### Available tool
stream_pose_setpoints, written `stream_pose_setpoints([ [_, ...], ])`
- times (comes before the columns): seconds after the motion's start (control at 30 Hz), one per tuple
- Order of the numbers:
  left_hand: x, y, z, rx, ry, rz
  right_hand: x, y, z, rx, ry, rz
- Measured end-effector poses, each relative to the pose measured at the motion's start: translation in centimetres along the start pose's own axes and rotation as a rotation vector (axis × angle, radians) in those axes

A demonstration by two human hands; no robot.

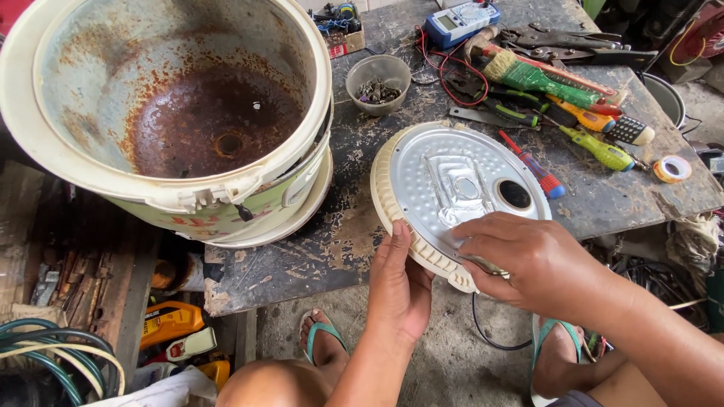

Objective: Reassembling the lid of a rice cooker by fitting a rubber gasket onto the inner metal plate and inspecting the assembly.

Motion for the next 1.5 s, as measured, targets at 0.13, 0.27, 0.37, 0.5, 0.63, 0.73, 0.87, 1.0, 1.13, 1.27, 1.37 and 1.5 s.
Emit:
stream_pose_setpoints([
  [0.13,0.2,0.6,-0.3,-0.072,-0.098,-0.099,0.6,0.0,0.6,0.013,0.037,0.0],
  [0.27,-0.1,0.3,-0.6,-0.042,0.0,-0.079,1.1,0.2,1.3,-0.02,0.019,-0.007],
  [0.37,0.5,1.2,-0.8,-0.061,0.001,-0.134,1.7,0.3,1.4,-0.046,0.034,0.001],
  [0.5,0.8,2.2,-0.6,-0.124,-0.046,-0.198,2.5,0.7,1.5,-0.044,0.016,0.003],
  [0.63,0.5,2.3,-0.5,-0.164,-0.071,-0.225,4.1,1.7,1.0,-0.033,0.052,0.047],
  [0.73,0.1,1.8,-0.1,-0.162,-0.055,-0.206,5.3,2.3,0.5,-0.053,0.024,0.111],
  [0.87,0.1,2.1,0.3,-0.177,-0.05,-0.201,6.3,3.1,0.2,-0.089,0.124,0.177],
  [1.0,0.4,2.4,0.8,-0.216,-0.122,-0.177,5.9,3.1,-0.1,-0.081,0.064,0.144],
  [1.13,0.5,1.9,0.8,-0.192,-0.075,-0.156,5.1,2.6,0.3,-0.086,0.024,0.12],
  [1.27,0.6,1.5,0.6,-0.17,-0.049,-0.162,4.5,1.9,1.2,-0.108,0.183,0.106],
  [1.37,2.1,1.7,0.0,-0.189,-0.013,-0.165,4.9,1.9,1.0,-0.081,0.263,0.125],
  [1.5,4.9,2.8,-1.1,-0.144,0.024,-0.141,2.6,0.6,1.1,-0.042,0.105,0.039],
])
Point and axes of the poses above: each hand's wrist, its own y-axis away from the middle knuckle, its own x-axis out of the palm, z = x × y, the point moved 7 cm from there along -y, towards the middle knuckle, and after that the axes turned 8 degrees about z, right-handed, at the moved point
